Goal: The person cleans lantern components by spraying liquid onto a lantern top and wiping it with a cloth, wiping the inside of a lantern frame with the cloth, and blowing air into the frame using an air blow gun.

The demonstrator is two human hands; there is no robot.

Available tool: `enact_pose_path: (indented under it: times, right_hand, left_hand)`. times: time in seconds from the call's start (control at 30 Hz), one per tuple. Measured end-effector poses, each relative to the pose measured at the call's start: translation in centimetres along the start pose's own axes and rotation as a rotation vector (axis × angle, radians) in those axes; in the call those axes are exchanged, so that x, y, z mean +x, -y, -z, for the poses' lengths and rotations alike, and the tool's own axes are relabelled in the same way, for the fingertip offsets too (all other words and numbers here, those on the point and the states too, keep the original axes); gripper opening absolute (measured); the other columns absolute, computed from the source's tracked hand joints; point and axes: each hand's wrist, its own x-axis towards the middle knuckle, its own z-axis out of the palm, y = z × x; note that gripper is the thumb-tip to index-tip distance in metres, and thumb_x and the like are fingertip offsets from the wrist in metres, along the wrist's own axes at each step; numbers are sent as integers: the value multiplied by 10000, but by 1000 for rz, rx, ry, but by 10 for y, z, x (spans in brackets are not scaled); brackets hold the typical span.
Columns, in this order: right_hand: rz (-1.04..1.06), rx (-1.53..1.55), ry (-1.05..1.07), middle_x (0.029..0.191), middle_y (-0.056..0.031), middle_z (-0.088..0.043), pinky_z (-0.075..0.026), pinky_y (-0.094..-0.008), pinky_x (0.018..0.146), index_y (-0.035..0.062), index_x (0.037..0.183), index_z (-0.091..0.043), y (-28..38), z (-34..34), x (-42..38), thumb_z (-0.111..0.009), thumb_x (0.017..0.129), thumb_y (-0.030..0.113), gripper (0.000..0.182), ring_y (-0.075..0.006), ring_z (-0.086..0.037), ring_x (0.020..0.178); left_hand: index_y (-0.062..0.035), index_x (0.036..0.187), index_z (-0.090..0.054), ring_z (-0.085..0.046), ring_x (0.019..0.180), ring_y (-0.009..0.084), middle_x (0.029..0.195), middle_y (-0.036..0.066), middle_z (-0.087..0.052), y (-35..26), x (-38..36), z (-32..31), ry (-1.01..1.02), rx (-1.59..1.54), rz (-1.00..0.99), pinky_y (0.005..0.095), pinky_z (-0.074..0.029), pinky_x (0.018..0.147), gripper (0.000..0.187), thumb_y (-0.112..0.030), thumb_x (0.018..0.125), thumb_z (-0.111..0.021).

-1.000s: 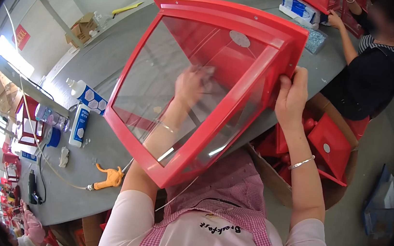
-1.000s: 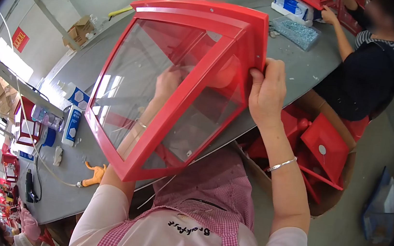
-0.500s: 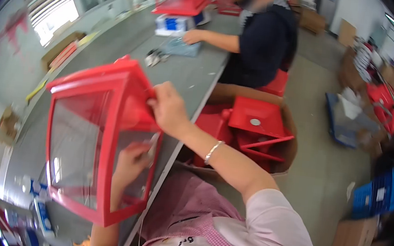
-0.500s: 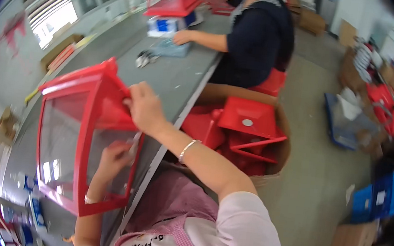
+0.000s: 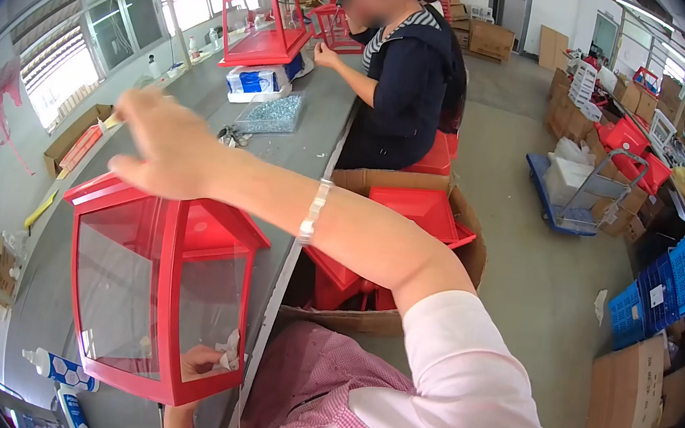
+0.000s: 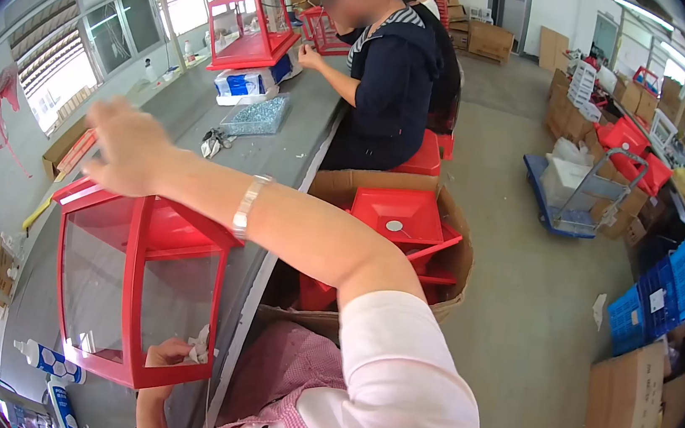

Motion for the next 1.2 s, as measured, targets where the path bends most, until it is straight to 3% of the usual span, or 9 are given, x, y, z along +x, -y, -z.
enact_pose_path:
  times: [0.2,0.3,0.43,0.5,0.63,0.7,0.77,0.83,1.2]
  right_hand:
    - [8,-621,545,1184,-206,-585,-489,-439,880,-44,1235,-557,18,-74,41,-653,831,210,487,-331,-598,1100]
    - [-49,-595,548,1159,-201,-609,-499,-427,865,-27,1179,-602,8,-94,54,-649,826,191,417,-315,-619,1069]
    - [-36,-570,552,1146,-195,-635,-508,-401,858,-11,1138,-634,2,-106,59,-638,826,168,360,-295,-641,1033]
    - [-11,-568,558,1145,-193,-642,-510,-392,858,-8,1132,-640,1,-109,59,-634,827,161,349,-289,-648,1022]
    - [100,-518,433,1078,-182,-651,-513,-398,838,-6,1065,-646,3,-97,56,-639,846,173,283,-294,-653,976]
    - [139,-376,153,1030,-179,-637,-508,-415,809,-8,1030,-626,10,-86,49,-665,849,195,275,-312,-641,942]
    - [169,-304,4,1006,-177,-630,-506,-424,795,-10,1012,-616,15,-83,39,-678,851,207,277,-321,-634,925]
    - [219,-110,-306,951,-172,-586,-494,-443,759,-14,976,-566,10,-86,17,-721,823,208,311,-351,-602,881]
    - [-66,29,-287,931,-168,-493,-443,-463,703,19,972,-449,-43,-74,-90,-678,865,124,274,-400,-534,851]
  left_hand:
    - [26,981,-735,-641,811,121,905,54,-655,-9,-7,-8,-36,43,-4,233,-496,691,217,90,773,-726]
    - [23,982,-734,-639,794,117,896,50,-652,-6,-7,-5,-36,11,15,238,-497,670,210,81,780,-726]
    - [-32,996,-738,-640,904,163,995,50,-636,6,-7,2,36,8,-46,290,-500,835,235,81,790,-733]
    - [8,972,-730,-626,788,131,929,48,-650,9,-9,0,-4,27,-119,266,-489,673,189,51,789,-742]
    - [22,926,-727,-613,717,124,885,51,-654,20,-7,23,-54,313,-148,264,-483,591,155,10,775,-757]
    - [19,909,-727,-610,710,129,879,54,-653,16,-9,35,-60,449,-136,269,-483,591,146,-3,768,-762]
    - [1,853,-726,-606,665,178,799,93,-639,-4,-16,49,-437,669,-140,315,-485,589,144,-76,739,-769]
    - [-23,800,-714,-639,671,278,756,145,-625,14,-24,100,-496,972,-155,387,-514,638,154,-73,655,-719]
    - [-4,887,-714,-659,752,368,791,181,-652,23,-16,94,-619,1245,-166,459,-520,689,140,-92,780,-701]
